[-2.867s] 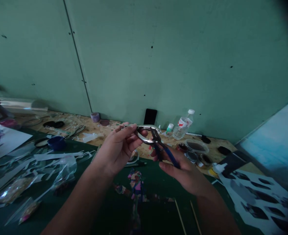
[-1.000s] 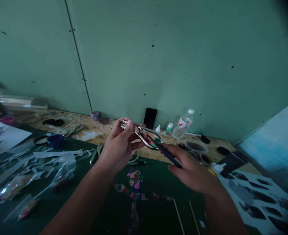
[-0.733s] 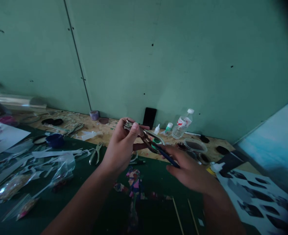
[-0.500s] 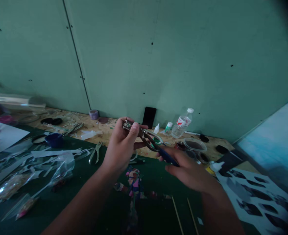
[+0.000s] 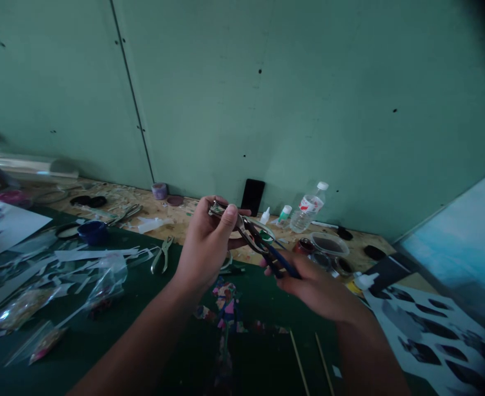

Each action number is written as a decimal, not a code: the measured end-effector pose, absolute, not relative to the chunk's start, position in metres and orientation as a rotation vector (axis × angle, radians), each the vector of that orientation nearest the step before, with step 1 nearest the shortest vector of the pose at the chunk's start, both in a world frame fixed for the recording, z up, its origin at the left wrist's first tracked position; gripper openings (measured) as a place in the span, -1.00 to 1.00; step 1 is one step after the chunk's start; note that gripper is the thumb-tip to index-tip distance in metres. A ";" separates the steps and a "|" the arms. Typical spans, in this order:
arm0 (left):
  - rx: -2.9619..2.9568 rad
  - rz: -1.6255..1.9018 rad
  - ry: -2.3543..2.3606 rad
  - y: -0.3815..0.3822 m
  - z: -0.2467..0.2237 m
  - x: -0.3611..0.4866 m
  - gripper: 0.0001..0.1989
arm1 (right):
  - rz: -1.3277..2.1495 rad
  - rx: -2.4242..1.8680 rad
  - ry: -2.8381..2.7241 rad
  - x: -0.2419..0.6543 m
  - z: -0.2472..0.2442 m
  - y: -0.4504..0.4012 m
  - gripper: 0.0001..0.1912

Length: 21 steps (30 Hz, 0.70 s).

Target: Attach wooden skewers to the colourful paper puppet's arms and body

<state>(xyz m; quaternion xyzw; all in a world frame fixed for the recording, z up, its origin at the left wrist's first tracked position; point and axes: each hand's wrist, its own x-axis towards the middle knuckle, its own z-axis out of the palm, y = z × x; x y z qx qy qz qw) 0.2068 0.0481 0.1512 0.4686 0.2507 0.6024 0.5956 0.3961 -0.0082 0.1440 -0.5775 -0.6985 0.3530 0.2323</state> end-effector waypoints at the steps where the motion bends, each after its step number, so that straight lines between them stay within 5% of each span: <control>1: 1.086 1.402 0.584 0.048 0.151 0.207 -0.78 | 0.999 -1.591 -1.909 0.396 0.144 -0.008 -0.62; 21: 1.055 1.399 0.637 0.049 0.152 0.207 -0.82 | 0.979 -1.655 -1.945 0.393 0.147 -0.009 -0.57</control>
